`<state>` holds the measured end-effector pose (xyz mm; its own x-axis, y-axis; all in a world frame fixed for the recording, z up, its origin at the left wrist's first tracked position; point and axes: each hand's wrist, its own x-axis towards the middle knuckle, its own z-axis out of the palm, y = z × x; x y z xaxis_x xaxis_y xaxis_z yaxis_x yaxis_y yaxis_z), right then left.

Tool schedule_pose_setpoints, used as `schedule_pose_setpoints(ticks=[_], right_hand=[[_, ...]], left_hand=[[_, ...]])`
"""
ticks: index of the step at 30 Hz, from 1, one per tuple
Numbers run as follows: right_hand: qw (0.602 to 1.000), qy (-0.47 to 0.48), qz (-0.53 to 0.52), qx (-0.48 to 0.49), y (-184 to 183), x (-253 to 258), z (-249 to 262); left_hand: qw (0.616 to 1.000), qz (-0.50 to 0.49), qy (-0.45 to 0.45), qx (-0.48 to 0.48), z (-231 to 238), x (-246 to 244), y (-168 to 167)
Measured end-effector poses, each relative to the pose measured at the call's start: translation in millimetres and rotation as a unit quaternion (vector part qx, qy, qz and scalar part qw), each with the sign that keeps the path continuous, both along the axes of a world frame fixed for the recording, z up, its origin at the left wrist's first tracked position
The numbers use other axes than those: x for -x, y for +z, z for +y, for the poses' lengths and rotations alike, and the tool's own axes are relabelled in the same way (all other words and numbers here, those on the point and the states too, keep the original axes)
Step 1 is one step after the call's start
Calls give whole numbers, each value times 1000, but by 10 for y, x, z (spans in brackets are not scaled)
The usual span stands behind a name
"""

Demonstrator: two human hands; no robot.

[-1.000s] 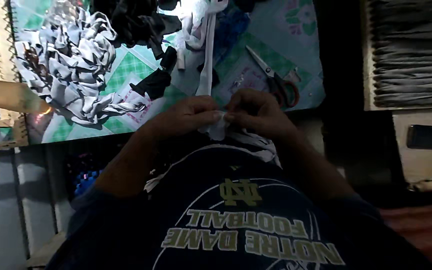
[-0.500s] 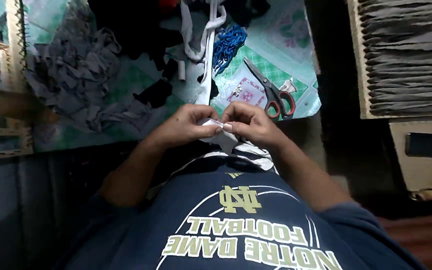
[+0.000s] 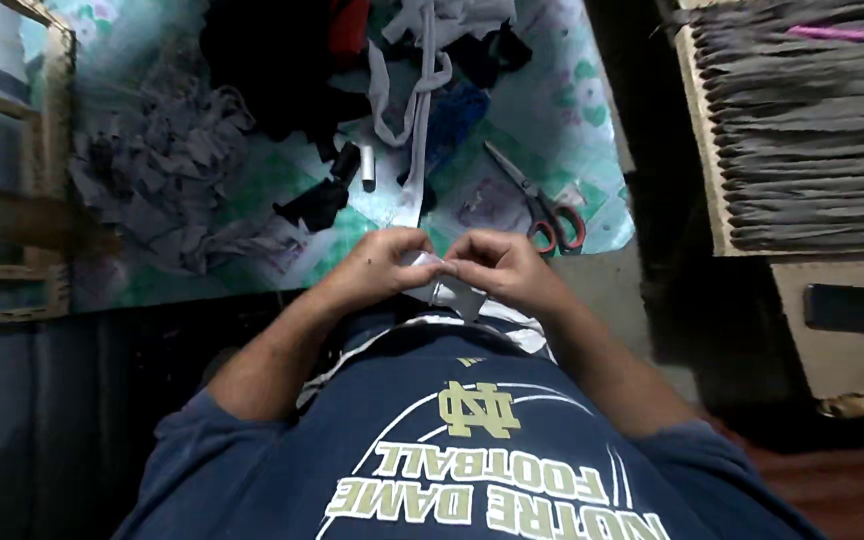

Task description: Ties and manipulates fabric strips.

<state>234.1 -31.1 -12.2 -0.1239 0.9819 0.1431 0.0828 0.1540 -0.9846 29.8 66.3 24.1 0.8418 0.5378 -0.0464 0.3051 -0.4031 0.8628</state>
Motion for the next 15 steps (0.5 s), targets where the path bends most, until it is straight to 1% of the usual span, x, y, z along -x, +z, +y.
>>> schedule_pose_setpoints(ticks=[3,8,12,15], right_hand=[[999,-15,-6,-32,-26,-1,-1],[997,-45,-12,-57,-50,17,13],[992,-72,-46,-90,-65,48,6],[989,-79,-69,-107,-68,49,9]], left_hand=[[999,-4,-9,40,8,4,-5],[997,17,-22,75,19,-2,8],[994,10,-34,106,39,-10,-3],[993,14,-40,111,50,-14,-11]])
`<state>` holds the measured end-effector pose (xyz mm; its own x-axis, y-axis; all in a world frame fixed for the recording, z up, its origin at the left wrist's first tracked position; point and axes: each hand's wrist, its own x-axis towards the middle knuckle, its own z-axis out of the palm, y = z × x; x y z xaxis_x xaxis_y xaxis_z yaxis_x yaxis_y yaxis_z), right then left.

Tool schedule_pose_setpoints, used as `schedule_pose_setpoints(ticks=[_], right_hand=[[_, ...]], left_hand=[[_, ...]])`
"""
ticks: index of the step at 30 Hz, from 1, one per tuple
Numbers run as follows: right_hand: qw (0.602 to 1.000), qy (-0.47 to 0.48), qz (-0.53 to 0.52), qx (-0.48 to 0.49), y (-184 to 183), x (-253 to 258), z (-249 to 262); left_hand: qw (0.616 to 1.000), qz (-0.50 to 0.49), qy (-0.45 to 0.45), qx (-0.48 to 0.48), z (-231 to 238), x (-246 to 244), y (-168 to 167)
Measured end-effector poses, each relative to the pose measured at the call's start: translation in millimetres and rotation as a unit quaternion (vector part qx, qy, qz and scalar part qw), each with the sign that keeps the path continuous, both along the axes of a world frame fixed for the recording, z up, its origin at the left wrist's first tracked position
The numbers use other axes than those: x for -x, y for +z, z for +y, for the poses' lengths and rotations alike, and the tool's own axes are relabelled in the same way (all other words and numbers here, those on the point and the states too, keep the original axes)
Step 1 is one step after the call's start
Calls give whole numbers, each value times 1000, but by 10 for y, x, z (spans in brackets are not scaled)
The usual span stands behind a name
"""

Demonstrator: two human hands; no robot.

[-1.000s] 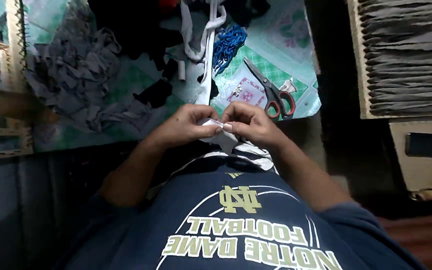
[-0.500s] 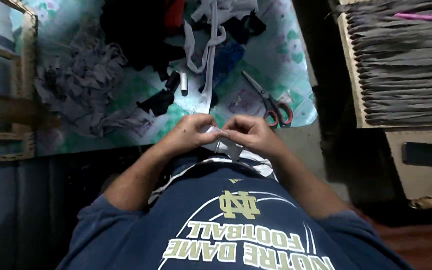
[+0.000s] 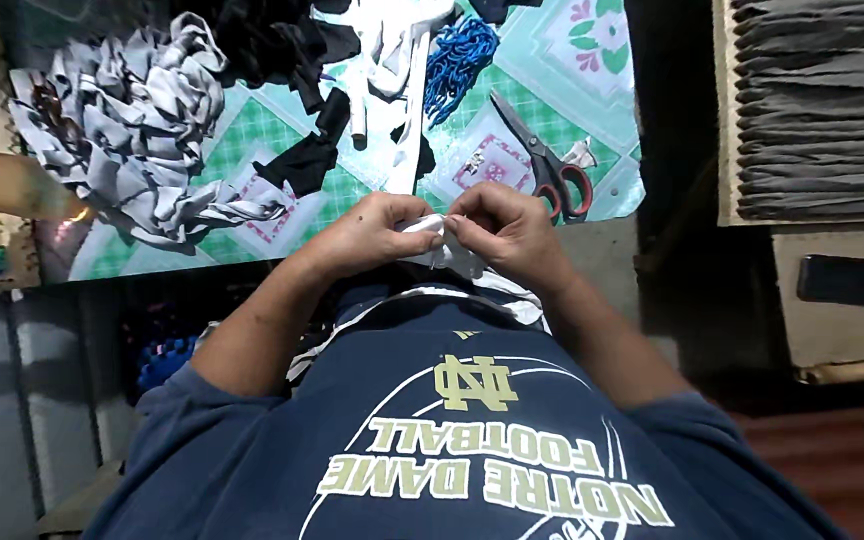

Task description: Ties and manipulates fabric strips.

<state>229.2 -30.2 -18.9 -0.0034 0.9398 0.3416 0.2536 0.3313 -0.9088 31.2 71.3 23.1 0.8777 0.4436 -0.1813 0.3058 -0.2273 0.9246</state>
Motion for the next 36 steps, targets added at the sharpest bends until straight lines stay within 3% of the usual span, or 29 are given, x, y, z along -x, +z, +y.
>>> schedule_pose_setpoints(ticks=[13,22,36], right_hand=[[999,3,-36,-28,-9,-3,2],[987,0,-105,-125,-32,-6,4],[953,-37,-229,-193,-31,-31,4]], left_hand=[[999,20,1,-28,-2,-27,8],[1000,25,-9,9,27,-35,1],[997,-10,34,68,30,-31,9]])
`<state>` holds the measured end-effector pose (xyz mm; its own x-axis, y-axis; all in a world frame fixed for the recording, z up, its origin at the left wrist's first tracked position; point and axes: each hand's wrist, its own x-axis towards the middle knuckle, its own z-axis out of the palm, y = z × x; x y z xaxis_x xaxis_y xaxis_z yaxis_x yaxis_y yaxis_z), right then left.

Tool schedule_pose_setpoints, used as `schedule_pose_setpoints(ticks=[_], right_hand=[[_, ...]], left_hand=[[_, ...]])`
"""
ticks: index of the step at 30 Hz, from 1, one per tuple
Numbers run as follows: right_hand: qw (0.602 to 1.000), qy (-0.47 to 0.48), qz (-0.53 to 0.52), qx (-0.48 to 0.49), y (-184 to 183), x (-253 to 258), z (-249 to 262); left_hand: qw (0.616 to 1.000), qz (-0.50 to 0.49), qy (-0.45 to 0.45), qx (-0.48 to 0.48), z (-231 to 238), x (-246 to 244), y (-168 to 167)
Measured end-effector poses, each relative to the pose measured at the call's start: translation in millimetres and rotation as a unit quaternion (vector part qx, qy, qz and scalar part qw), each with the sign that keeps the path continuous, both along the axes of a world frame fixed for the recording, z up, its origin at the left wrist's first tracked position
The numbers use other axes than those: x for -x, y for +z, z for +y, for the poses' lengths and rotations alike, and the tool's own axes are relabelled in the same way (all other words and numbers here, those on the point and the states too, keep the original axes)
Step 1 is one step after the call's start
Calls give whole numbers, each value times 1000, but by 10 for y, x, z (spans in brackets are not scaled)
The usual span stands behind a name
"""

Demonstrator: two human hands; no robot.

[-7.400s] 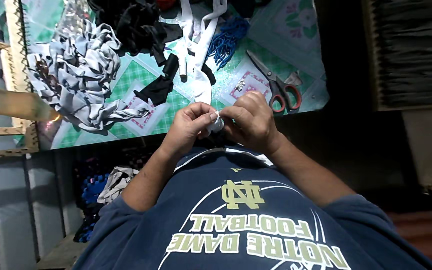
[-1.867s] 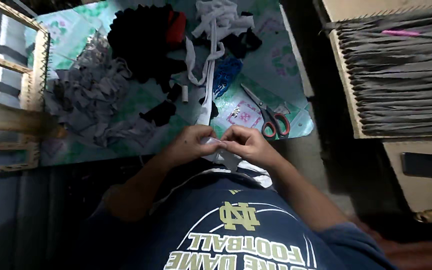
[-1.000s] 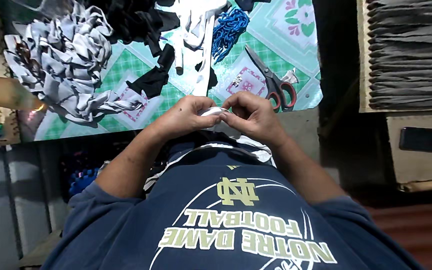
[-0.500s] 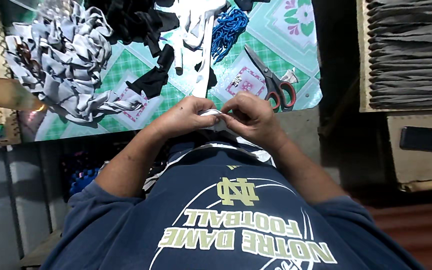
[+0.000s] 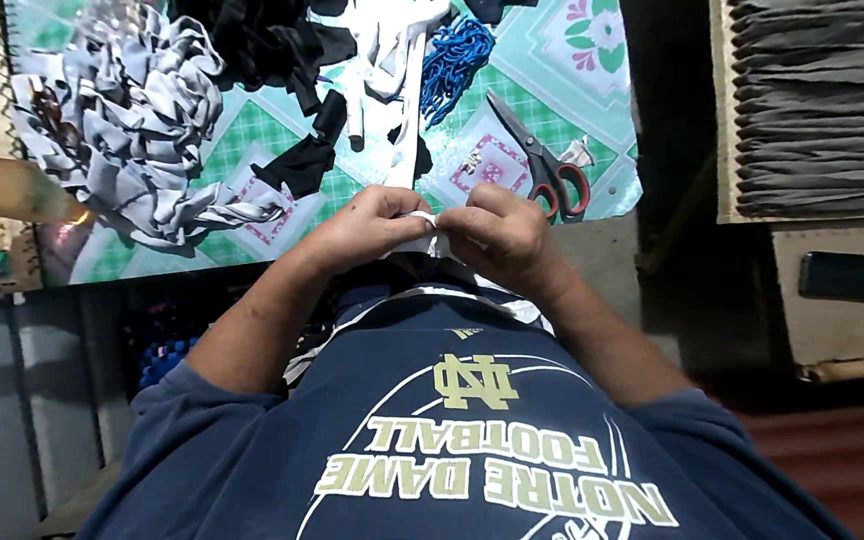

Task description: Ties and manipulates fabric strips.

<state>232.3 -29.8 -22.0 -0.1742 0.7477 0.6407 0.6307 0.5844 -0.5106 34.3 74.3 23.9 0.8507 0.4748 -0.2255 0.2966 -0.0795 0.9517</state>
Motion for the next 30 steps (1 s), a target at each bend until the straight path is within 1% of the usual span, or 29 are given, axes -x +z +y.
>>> schedule_pose_setpoints(ticks=[4,7,9,11,14,17,19,23,25,30], right_hand=[[998,-22,-46,-25,-1,-13,-14],[998,-17,-45,-27,6,-26,-24],[1000,6,7,-6,7,-30,-22],[993,28,101,46,-4,-17,-25],[961,32,214,175,27,-17,-42],[931,58,265,246,47,-45,-37],[927,67,268,253,36,-48,-38],[936,54,255,234,33,-25,-30],[939,46,252,228,35,-18,-30],[942,37,259,209,52,-6,-41]], left_hand=[[999,1,13,53,-8,14,24],[999,-2,18,51,-9,16,31],[998,-21,26,51,-13,5,18],[999,-26,26,30,-18,-5,28],[999,-23,9,-42,-20,-11,57],[994,4,-1,-111,-38,-17,87],[990,11,-1,-144,-53,-15,78],[984,18,-2,-176,-66,-12,84],[986,14,-7,-165,-54,-10,78],[994,23,-43,-99,-16,8,66]])
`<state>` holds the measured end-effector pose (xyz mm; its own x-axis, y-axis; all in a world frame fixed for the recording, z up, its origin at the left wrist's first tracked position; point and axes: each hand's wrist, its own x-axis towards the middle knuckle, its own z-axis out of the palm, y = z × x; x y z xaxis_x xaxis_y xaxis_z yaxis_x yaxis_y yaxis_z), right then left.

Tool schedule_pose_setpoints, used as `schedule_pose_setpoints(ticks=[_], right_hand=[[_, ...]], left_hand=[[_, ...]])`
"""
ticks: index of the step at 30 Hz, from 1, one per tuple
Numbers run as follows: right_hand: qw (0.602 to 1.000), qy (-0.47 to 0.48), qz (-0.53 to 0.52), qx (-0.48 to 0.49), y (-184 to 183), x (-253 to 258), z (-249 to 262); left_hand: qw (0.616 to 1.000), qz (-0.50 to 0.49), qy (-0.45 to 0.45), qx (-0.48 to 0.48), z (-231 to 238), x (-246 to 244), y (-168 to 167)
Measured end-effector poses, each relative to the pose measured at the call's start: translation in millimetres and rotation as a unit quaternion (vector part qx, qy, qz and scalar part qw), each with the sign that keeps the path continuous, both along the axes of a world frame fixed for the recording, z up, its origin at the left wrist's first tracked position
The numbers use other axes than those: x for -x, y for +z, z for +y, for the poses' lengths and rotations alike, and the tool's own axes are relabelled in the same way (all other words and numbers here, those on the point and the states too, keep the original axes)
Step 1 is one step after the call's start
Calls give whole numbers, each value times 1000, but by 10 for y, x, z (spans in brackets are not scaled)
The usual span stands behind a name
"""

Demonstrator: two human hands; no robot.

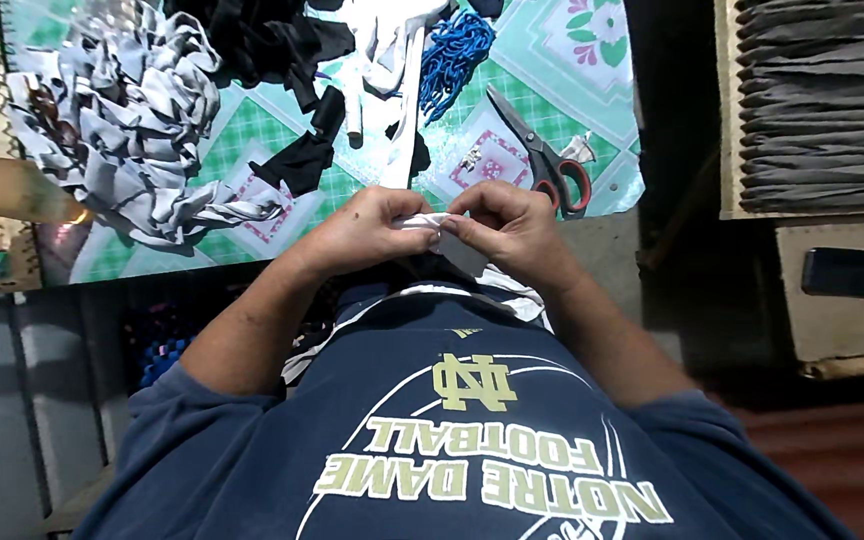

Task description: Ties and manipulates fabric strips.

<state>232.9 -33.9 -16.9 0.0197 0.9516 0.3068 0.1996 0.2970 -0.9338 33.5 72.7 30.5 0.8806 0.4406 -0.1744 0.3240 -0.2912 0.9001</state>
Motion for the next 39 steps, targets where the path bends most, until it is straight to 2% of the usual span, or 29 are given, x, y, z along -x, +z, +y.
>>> schedule_pose_setpoints(ticks=[8,16,32,39], right_hand=[[993,-37,-81,-81,-52,24,7],[955,-64,-208,-204,-111,18,17],[910,-82,-327,-242,-26,-25,-26],[911,-69,-332,-236,-59,-15,-26]], left_hand=[[999,24,6,21,5,-21,-21],[990,1,17,138,18,-25,-23],[972,-5,82,221,0,-37,6],[969,-3,108,222,-4,-69,5]])
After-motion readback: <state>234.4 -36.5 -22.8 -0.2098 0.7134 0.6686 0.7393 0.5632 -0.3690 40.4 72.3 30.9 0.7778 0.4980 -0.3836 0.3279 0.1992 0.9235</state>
